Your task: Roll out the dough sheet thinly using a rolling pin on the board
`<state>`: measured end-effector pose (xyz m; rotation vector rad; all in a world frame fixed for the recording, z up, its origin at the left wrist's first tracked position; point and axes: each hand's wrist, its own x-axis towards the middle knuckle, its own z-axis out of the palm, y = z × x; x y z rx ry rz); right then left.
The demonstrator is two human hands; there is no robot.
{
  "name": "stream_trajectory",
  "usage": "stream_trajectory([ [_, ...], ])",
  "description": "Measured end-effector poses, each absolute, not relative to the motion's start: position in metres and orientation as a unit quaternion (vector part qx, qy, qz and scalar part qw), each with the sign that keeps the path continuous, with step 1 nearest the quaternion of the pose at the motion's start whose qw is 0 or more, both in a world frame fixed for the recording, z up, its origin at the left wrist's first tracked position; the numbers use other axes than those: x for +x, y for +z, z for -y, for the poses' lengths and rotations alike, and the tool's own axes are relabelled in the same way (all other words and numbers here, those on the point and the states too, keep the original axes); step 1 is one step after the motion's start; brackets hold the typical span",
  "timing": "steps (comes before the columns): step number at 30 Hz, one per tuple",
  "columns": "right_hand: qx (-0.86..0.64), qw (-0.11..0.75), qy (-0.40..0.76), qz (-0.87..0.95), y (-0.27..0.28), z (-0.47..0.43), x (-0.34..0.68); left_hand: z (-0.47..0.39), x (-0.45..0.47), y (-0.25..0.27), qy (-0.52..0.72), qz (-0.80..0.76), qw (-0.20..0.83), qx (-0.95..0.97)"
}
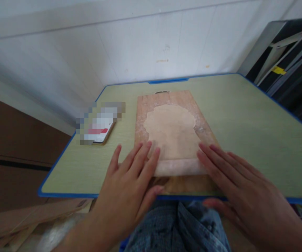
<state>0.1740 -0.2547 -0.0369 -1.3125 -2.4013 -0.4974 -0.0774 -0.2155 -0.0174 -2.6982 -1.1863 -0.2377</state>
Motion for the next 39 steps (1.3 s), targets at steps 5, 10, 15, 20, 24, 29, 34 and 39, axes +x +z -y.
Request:
stream_trajectory([
  [5, -0.476, 0.156, -0.112, 0.858, -0.025, 0.188, 0.181, 0.149, -0.061, -0.001, -0.041, 0.436, 0.030, -0.898],
  [10, -0.508, 0.117, -0.044, 0.852, -0.016, 0.134, 0.185, 0.098, -0.060, 0.001, -0.030, 0.414, -0.045, -0.908],
  [15, -0.495, 0.152, -0.066, 0.853, -0.020, 0.158, 0.184, 0.115, -0.065, 0.000, -0.035, 0.423, -0.027, -0.905],
  [20, -0.486, 0.171, -0.098, 0.851, -0.025, 0.211, 0.181, 0.169, -0.069, -0.004, -0.057, 0.422, 0.069, -0.902],
  [24, -0.498, 0.169, -0.109, 0.844, -0.029, 0.236, 0.177, 0.197, -0.071, -0.012, -0.082, 0.415, 0.115, -0.899],
  [29, -0.487, 0.192, -0.149, 0.839, -0.031, 0.252, 0.175, 0.214, -0.073, -0.021, -0.094, 0.432, 0.144, -0.885],
  [34, -0.476, 0.199, -0.174, 0.839, -0.030, 0.249, 0.175, 0.213, -0.073, -0.026, -0.088, 0.424, 0.162, -0.887],
  [39, -0.514, 0.167, -0.142, 0.830, -0.027, 0.222, 0.172, 0.192, -0.058, -0.018, -0.082, 0.500, 0.120, -0.854],
])
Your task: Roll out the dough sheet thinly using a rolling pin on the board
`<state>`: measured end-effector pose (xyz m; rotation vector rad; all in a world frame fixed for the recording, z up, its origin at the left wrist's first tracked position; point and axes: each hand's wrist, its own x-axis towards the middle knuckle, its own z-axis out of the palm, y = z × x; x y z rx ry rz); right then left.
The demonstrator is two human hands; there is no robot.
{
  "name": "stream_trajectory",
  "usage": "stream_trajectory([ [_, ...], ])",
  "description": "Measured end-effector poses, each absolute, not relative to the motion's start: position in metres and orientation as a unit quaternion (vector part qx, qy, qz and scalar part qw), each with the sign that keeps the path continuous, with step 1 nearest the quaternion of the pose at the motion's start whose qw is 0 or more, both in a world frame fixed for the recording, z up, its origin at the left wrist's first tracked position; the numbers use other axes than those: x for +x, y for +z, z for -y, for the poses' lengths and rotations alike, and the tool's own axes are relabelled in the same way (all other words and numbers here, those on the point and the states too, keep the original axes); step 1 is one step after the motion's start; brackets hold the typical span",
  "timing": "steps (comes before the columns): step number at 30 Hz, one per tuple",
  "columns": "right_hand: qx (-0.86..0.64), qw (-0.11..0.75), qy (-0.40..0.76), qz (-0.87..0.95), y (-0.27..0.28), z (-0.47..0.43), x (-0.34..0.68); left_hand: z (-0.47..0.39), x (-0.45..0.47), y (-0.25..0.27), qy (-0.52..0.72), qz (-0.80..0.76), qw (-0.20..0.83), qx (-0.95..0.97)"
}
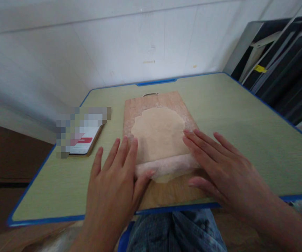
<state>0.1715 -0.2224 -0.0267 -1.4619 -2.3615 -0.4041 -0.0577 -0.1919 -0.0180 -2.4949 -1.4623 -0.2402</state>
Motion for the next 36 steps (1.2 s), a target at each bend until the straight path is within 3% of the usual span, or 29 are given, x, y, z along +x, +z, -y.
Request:
stream_trajectory([
  [9, -0.507, 0.159, -0.053, 0.846, -0.016, 0.181, 0.173, 0.183, -0.048, -0.009, -0.062, 0.529, 0.081, -0.843],
  [16, -0.545, 0.218, -0.050, 0.808, -0.021, 0.221, 0.170, 0.214, -0.062, -0.025, -0.069, 0.496, 0.120, -0.857],
  [21, -0.538, 0.230, -0.090, 0.806, -0.025, 0.246, 0.169, 0.236, -0.069, -0.038, -0.086, 0.505, 0.135, -0.848],
  [31, -0.599, 0.172, -0.144, 0.769, -0.029, 0.205, 0.155, 0.170, -0.042, -0.013, -0.109, 0.550, 0.102, -0.822],
  [36, -0.574, 0.183, -0.170, 0.780, -0.032, 0.226, 0.151, 0.195, -0.052, -0.024, -0.116, 0.550, 0.135, -0.816],
])
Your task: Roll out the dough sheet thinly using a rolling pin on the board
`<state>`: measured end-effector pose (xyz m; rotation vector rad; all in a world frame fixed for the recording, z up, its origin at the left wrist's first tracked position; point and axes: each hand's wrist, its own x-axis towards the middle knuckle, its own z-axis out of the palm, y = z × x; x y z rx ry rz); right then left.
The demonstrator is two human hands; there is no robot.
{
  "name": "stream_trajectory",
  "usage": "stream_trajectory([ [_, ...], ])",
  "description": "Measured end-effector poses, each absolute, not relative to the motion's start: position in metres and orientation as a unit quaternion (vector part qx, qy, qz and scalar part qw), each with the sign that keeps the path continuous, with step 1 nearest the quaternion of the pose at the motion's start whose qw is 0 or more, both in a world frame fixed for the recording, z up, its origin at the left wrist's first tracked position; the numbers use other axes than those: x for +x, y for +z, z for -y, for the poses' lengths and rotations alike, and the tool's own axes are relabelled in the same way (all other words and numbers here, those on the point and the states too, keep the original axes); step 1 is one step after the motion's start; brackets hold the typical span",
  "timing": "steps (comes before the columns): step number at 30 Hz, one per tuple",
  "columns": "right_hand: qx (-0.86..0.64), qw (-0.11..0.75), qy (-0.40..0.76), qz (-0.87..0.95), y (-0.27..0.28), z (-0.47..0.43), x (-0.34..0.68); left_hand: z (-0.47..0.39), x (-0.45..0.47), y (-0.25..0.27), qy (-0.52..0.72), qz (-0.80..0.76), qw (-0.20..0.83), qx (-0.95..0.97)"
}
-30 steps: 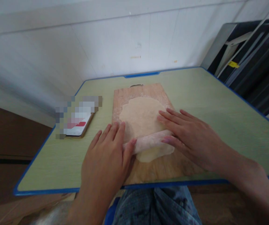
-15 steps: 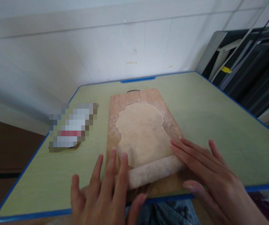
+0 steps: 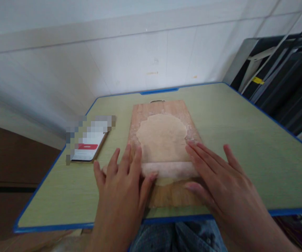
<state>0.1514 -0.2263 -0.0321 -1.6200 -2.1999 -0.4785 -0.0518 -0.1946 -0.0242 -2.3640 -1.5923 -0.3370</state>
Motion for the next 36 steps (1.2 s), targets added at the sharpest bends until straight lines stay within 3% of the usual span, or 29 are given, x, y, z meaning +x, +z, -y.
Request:
stream_trajectory([
  [9, -0.492, 0.154, -0.255, 0.818, -0.040, 0.243, 0.167, 0.212, -0.076, -0.043, -0.101, 0.504, 0.179, -0.839],
  [21, -0.523, 0.047, 0.041, 0.850, -0.003, 0.073, 0.155, 0.177, -0.047, -0.010, -0.034, 0.560, 0.114, -0.820],
  [27, -0.498, 0.062, 0.069, 0.862, -0.005, 0.035, 0.141, 0.173, -0.056, -0.010, -0.061, 0.543, 0.084, -0.833],
  [36, -0.519, 0.052, 0.072, 0.850, -0.013, 0.077, 0.161, 0.189, -0.050, -0.007, -0.027, 0.538, 0.089, -0.838],
])
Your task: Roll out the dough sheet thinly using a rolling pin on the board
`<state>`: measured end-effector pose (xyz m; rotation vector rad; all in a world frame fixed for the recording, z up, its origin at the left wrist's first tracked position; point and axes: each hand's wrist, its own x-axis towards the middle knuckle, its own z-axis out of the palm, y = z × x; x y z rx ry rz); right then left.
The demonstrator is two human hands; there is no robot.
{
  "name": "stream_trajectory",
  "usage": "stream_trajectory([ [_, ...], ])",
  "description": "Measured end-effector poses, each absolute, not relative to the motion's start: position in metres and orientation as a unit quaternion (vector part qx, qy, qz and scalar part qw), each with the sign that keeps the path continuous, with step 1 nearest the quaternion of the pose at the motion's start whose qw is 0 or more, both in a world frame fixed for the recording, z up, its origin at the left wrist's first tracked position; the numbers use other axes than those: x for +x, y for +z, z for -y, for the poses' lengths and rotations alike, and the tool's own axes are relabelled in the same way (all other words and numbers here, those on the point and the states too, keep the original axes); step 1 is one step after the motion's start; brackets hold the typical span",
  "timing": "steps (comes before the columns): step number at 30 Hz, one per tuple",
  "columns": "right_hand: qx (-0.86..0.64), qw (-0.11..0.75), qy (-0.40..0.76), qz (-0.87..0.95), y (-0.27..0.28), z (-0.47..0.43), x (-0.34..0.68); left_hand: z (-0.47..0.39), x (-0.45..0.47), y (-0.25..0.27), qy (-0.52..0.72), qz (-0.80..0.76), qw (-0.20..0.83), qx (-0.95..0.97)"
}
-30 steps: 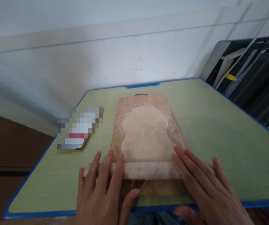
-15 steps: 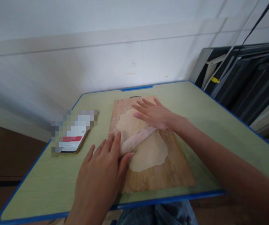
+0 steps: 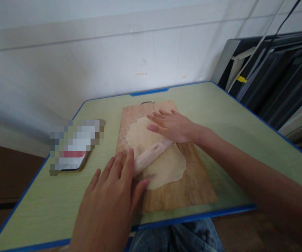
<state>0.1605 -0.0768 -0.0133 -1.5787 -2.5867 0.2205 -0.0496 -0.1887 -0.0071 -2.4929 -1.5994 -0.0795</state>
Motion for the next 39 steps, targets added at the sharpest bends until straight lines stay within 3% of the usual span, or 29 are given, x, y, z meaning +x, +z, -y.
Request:
stream_trajectory([
  [6, -0.547, 0.096, 0.025, 0.831, -0.015, 0.108, 0.168, 0.188, -0.038, -0.008, -0.005, 0.556, 0.153, -0.817],
  [13, -0.528, 0.082, 0.074, 0.842, -0.006, 0.057, 0.150, 0.180, -0.042, -0.007, -0.018, 0.569, 0.062, -0.820],
  [19, -0.518, 0.100, 0.029, 0.849, -0.001, 0.039, 0.137, 0.178, -0.056, -0.007, -0.034, 0.569, 0.014, -0.822],
  [30, -0.562, 0.084, 0.016, 0.822, -0.012, 0.120, 0.171, 0.201, -0.041, -0.019, -0.025, 0.522, 0.175, -0.835],
  [35, -0.569, 0.068, 0.020, 0.819, -0.010, 0.108, 0.167, 0.195, -0.039, -0.018, -0.013, 0.533, 0.172, -0.828],
  [39, -0.557, 0.044, 0.052, 0.828, -0.008, 0.064, 0.154, 0.188, -0.046, -0.013, -0.027, 0.537, 0.102, -0.837],
])
